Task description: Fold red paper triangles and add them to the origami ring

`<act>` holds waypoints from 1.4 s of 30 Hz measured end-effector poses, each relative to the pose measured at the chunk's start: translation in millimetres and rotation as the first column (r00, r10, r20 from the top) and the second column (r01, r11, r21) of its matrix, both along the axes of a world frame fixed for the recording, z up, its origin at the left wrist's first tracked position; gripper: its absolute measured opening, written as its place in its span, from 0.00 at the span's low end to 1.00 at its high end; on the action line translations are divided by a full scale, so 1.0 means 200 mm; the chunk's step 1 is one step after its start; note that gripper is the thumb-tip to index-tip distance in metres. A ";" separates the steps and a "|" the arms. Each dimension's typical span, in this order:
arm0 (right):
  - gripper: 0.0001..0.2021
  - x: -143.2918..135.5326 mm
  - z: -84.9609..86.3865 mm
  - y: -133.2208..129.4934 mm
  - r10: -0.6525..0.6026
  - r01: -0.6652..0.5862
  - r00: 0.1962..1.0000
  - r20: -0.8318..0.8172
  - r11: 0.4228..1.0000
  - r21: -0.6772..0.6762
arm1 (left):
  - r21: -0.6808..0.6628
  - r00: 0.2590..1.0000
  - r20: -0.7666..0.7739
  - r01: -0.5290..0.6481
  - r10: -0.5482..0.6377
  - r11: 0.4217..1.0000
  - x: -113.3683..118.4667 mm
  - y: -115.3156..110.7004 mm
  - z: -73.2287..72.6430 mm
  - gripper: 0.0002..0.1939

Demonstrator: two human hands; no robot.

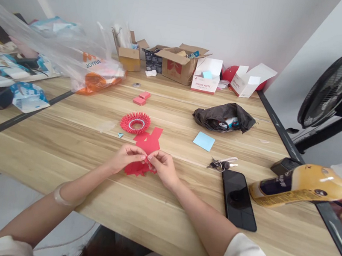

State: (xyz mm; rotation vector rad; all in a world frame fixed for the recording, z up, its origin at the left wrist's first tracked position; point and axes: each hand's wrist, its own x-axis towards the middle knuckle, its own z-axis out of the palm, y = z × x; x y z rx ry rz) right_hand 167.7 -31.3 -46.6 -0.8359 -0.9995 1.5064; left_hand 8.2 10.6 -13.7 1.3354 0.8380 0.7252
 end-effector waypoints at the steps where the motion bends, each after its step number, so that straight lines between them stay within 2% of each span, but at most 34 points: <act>1: 0.10 0.00 0.00 0.00 -0.002 0.002 1.000 0.011 1.000 0.008 | -0.001 1.000 -0.004 0.000 0.000 1.000 0.00 0.00 0.00 0.08; 8: 0.12 0.00 0.00 0.00 -0.030 0.027 0.995 0.099 0.999 0.031 | -0.012 0.999 -0.022 0.028 -0.028 1.000 0.00 -0.01 0.00 0.10; 16: 0.12 -0.01 0.03 -0.02 -0.034 0.028 0.993 0.114 0.998 0.048 | 0.089 0.997 -0.078 0.023 -0.016 0.996 0.00 -0.02 0.00 0.08; 24: 0.09 -0.02 0.02 -0.03 -0.171 0.120 0.935 0.311 0.977 0.175 | 0.219 0.978 -0.200 -0.019 0.064 0.976 0.02 -0.04 0.00 0.08; 27: 0.07 -0.02 0.01 -0.03 -0.269 0.137 0.848 0.457 0.944 0.300 | 0.266 0.970 -0.227 -0.023 0.086 0.964 0.02 -0.04 0.01 0.07; 31: 0.05 -0.01 0.00 -0.05 -0.416 0.096 0.699 0.581 0.860 0.500 | 0.309 0.963 -0.237 -0.047 0.125 0.950 0.02 -0.04 0.01 0.06; 37: 0.08 -0.01 -0.01 -0.06 -0.530 0.021 0.626 0.572 0.745 0.667 | 0.324 0.958 -0.202 -0.133 0.206 0.937 0.03 -0.05 0.01 0.05; 42: 0.10 -0.01 -0.02 -0.06 -0.569 -0.009 0.601 0.561 0.697 0.717 | 0.258 0.968 -0.143 -0.163 0.204 0.952 0.03 -0.05 0.00 0.06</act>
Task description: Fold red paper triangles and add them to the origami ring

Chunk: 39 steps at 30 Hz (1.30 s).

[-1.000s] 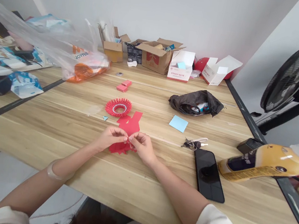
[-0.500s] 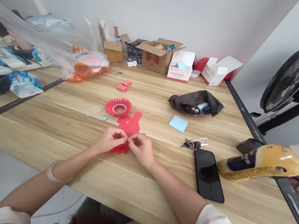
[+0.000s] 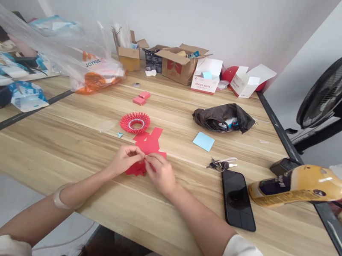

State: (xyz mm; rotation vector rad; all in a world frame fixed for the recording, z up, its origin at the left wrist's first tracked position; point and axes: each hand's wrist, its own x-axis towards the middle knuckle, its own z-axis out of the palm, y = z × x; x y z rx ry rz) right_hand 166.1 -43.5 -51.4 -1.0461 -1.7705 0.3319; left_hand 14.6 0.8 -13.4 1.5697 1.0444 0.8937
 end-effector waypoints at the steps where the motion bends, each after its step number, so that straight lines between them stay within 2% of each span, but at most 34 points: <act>1: 0.10 0.00 0.00 0.00 -0.001 0.001 1.000 0.005 1.000 0.006 | -0.017 1.000 0.018 0.003 -0.003 1.000 0.00 0.00 0.00 0.06; 10: 0.12 0.01 -0.01 0.00 -0.004 0.002 0.999 0.052 0.999 0.039 | -0.120 0.994 0.109 0.016 -0.002 0.993 0.00 0.02 -0.03 0.08; 18: 0.14 0.00 0.03 -0.01 0.012 -0.012 0.998 0.056 1.000 0.010 | -0.066 0.996 0.087 0.006 0.000 0.998 -0.01 0.03 -0.01 0.09; 21: 0.12 0.00 0.05 -0.01 0.015 -0.017 0.999 -0.048 0.998 -0.058 | -0.021 0.998 0.069 -0.008 0.009 1.000 -0.01 0.04 0.00 0.10; 23: 0.11 0.00 0.05 0.00 -0.008 -0.022 0.985 -0.173 0.985 -0.169 | 0.007 0.998 0.062 -0.008 0.008 1.000 -0.01 0.04 0.00 0.11; 25: 0.11 -0.01 0.04 0.01 -0.051 -0.063 0.943 -0.329 0.943 -0.326 | 0.031 0.998 0.060 -0.001 -0.001 1.000 -0.01 0.04 0.01 0.12; 28: 0.11 -0.02 0.02 0.03 -0.049 -0.243 0.852 -0.521 0.845 -0.476 | 0.051 0.998 0.057 0.029 -0.032 0.998 -0.01 0.03 0.01 0.12; 31: 0.11 -0.02 0.02 0.04 -0.062 -0.311 0.804 -0.592 0.805 -0.506 | 0.051 0.996 0.053 0.069 -0.072 0.996 0.00 0.03 0.02 0.12; 35: 0.11 -0.02 0.03 0.04 -0.092 -0.299 0.780 -0.619 0.814 -0.498 | 0.058 0.994 0.060 0.090 -0.094 0.994 -0.01 0.03 0.01 0.10; 39: 0.09 -0.02 0.03 0.04 -0.067 -0.308 0.778 -0.625 0.826 -0.472 | 0.065 0.991 0.066 0.109 -0.113 0.992 -0.01 0.04 -0.01 0.09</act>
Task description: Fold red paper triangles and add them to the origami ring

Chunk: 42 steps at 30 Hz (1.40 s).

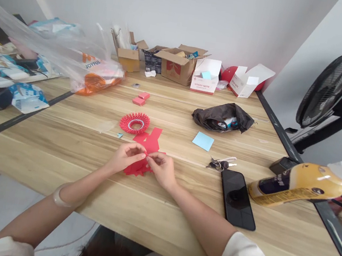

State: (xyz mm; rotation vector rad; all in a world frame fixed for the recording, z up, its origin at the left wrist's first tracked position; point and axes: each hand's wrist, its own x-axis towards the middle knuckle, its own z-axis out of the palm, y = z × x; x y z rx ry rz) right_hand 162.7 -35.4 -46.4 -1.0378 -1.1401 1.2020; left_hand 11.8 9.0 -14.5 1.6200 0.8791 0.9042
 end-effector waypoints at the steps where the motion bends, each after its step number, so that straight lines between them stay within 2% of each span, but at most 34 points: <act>1: 0.09 0.00 0.00 0.00 0.005 -0.005 1.000 0.003 1.000 0.007 | 0.014 1.000 -0.006 0.002 -0.002 1.000 0.00 0.00 0.00 0.10; 6: 0.07 0.00 -0.02 0.00 -0.008 0.006 0.999 0.037 0.999 0.045 | 0.181 0.997 -0.073 0.038 -0.026 0.983 -0.02 0.01 -0.01 0.07; 12: 0.06 0.00 -0.03 0.01 -0.060 0.051 0.994 0.090 0.994 0.099 | 0.313 0.992 -0.126 0.045 -0.005 0.949 -0.03 0.02 -0.01 0.06; 17: 0.06 0.01 -0.03 0.00 -0.042 0.025 0.992 0.115 0.989 0.144 | 0.355 0.993 -0.114 0.042 -0.002 0.934 -0.03 0.02 -0.01 0.06; 19: 0.05 0.01 -0.03 0.00 -0.065 0.030 0.984 0.166 0.978 0.206 | 0.355 0.993 -0.114 0.057 -0.018 0.933 -0.04 0.02 0.00 0.06; 24: 0.05 0.04 0.00 -0.01 -0.263 0.096 0.909 0.323 0.886 0.454 | 0.282 0.993 -0.115 0.054 -0.022 0.958 -0.04 0.02 0.00 0.06; 27: 0.05 0.04 0.01 -0.01 -0.371 0.165 0.868 0.331 0.843 0.513 | 0.094 0.999 -0.052 0.011 -0.006 0.995 -0.03 0.02 0.00 0.07; 29: 0.05 0.04 0.00 -0.01 -0.405 0.186 0.854 0.327 0.824 0.536 | -0.011 1.000 -0.020 0.022 -0.023 1.000 -0.02 0.01 0.00 0.07; 32: 0.05 0.04 0.00 -0.01 -0.413 0.177 0.851 0.324 0.807 0.564 | -0.063 0.999 -0.010 0.053 -0.054 0.997 -0.01 0.01 0.01 0.07; 38: 0.06 0.04 0.00 -0.01 -0.370 0.138 0.859 0.353 0.832 0.538 | -0.092 1.000 -0.018 0.000 -0.001 0.996 -0.01 0.00 0.00 0.10; 42: 0.04 0.03 0.01 -0.01 -0.269 0.158 0.932 0.244 0.905 0.395 | -0.068 1.000 -0.012 -0.013 0.012 0.998 -0.01 0.01 -0.01 0.10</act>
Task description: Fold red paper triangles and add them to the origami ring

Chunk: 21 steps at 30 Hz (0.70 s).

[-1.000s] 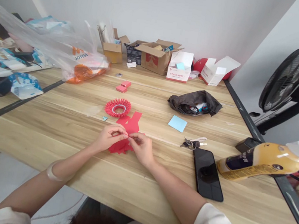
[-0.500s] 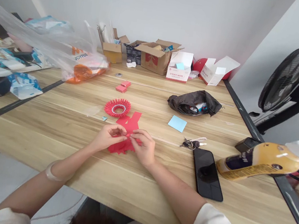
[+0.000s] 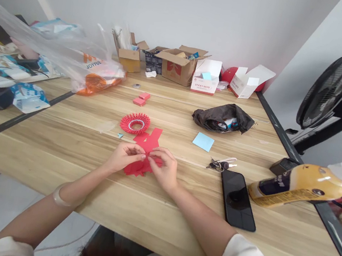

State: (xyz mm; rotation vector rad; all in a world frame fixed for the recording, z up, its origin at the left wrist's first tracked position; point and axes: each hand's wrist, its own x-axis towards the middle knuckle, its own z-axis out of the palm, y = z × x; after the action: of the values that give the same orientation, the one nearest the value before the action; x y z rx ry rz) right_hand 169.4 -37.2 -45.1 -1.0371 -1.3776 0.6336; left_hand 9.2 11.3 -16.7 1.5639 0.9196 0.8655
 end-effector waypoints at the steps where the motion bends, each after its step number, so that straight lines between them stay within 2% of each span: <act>1: 0.07 0.00 0.00 0.00 0.038 -0.042 0.996 -0.081 0.998 -0.053 | 0.005 1.000 0.002 -0.001 0.001 1.000 0.00 0.00 0.00 0.10; 4: 0.15 -0.01 0.01 0.01 0.133 -0.199 0.947 -0.294 0.957 -0.209 | 0.015 1.000 0.011 0.000 -0.001 1.000 0.00 0.00 0.00 0.11; 6: 0.14 -0.01 0.01 0.02 0.170 -0.279 0.918 -0.358 0.919 -0.280 | 0.013 1.000 0.016 0.025 -0.025 1.000 0.00 0.00 0.01 0.11; 12: 0.11 0.00 0.01 0.03 0.206 -0.398 0.849 -0.487 0.856 -0.332 | 0.004 0.995 0.030 0.100 -0.100 0.995 0.00 -0.02 0.03 0.10; 15: 0.10 -0.01 0.00 0.04 0.191 -0.419 0.810 -0.555 0.850 -0.319 | -0.004 0.994 0.045 0.097 -0.097 0.995 0.00 -0.02 0.03 0.11; 21: 0.10 -0.01 0.02 0.02 0.183 -0.334 0.889 -0.420 0.887 -0.319 | -0.080 0.998 0.052 0.050 -0.046 0.996 0.01 -0.02 0.01 0.18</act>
State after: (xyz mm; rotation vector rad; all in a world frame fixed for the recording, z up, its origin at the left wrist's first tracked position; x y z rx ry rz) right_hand 167.7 -32.4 -41.7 -0.9673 -1.0758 1.2827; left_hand 10.5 7.7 -14.4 1.4820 0.8677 0.8199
